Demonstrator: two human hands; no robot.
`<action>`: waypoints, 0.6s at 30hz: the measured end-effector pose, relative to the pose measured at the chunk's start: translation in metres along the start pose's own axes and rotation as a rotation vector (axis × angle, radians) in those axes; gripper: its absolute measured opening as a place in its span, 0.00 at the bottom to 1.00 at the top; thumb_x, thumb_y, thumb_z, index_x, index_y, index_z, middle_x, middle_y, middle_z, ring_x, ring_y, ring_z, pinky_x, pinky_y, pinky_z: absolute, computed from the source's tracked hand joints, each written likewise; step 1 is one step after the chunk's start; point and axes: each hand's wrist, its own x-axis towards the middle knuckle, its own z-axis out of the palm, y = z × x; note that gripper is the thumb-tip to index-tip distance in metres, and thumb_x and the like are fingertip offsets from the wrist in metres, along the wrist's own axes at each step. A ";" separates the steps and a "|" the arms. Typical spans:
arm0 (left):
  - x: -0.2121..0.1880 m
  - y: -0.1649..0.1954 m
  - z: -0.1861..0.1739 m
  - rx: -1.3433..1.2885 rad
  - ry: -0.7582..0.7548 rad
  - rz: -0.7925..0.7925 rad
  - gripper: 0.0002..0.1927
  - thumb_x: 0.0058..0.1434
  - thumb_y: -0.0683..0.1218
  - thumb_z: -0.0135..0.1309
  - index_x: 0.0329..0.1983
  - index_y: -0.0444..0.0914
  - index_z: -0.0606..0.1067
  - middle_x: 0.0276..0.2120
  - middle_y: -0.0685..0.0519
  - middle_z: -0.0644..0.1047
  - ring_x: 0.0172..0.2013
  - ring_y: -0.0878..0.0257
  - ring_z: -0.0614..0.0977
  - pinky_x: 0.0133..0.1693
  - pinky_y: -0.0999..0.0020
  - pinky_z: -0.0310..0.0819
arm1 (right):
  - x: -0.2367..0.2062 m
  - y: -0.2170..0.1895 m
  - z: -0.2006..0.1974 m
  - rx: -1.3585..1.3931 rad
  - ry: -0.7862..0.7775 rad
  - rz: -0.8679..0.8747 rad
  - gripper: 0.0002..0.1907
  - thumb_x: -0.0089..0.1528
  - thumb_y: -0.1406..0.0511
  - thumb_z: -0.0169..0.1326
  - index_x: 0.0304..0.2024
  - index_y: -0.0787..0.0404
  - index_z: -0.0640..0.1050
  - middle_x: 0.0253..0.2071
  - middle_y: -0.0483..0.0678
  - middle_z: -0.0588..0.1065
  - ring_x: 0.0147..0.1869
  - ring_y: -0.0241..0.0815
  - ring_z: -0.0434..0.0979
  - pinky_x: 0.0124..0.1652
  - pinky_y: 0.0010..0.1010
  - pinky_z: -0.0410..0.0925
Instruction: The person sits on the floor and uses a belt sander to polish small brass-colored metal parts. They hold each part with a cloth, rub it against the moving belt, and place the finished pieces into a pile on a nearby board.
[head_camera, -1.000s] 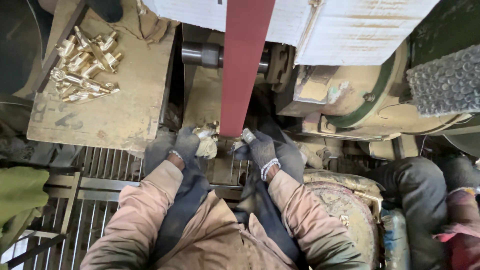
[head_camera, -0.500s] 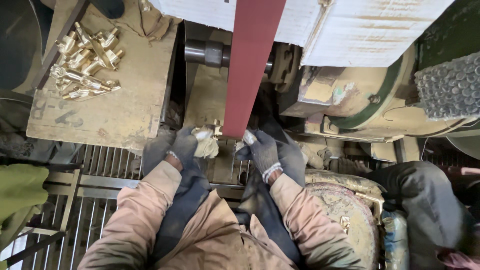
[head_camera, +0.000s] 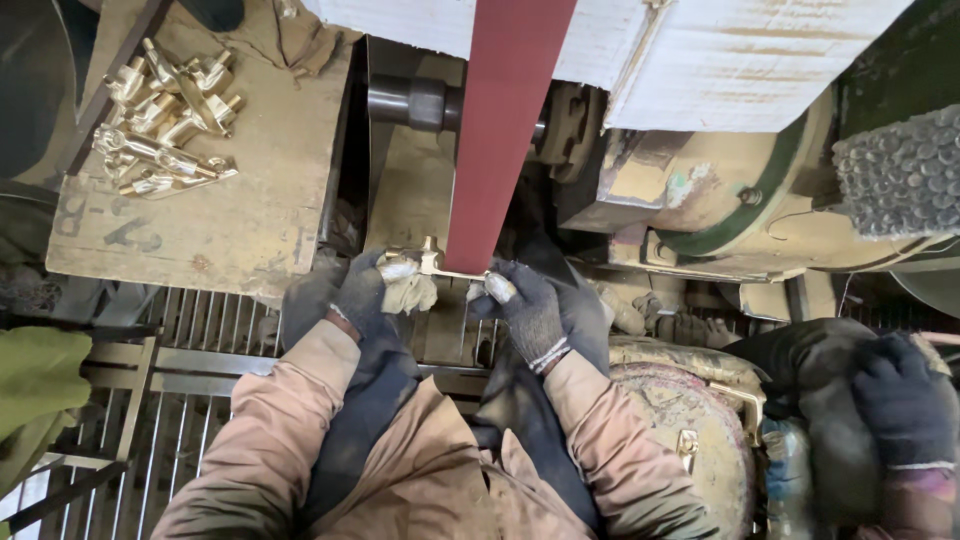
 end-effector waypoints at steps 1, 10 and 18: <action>0.004 -0.001 -0.002 0.045 0.104 -0.040 0.10 0.65 0.41 0.55 0.40 0.26 0.74 0.26 0.44 0.75 0.24 0.53 0.78 0.27 0.57 0.74 | 0.003 0.002 0.001 -0.020 0.023 0.007 0.13 0.66 0.68 0.51 0.50 0.69 0.78 0.35 0.49 0.80 0.33 0.37 0.80 0.36 0.30 0.78; 0.015 -0.001 -0.014 0.038 0.329 -0.373 0.16 0.70 0.49 0.46 0.43 0.29 0.75 0.26 0.41 0.77 0.22 0.48 0.79 0.25 0.54 0.73 | 0.011 0.007 0.009 -0.116 0.064 0.069 0.10 0.67 0.66 0.51 0.43 0.68 0.78 0.26 0.51 0.80 0.24 0.40 0.79 0.25 0.29 0.72; -0.015 0.000 -0.006 -0.235 0.010 -0.335 0.19 0.68 0.51 0.46 0.45 0.28 0.72 0.25 0.43 0.74 0.24 0.49 0.78 0.31 0.55 0.77 | -0.010 -0.005 0.001 -0.026 -0.043 0.045 0.12 0.68 0.66 0.50 0.50 0.69 0.77 0.35 0.49 0.80 0.35 0.36 0.80 0.37 0.26 0.74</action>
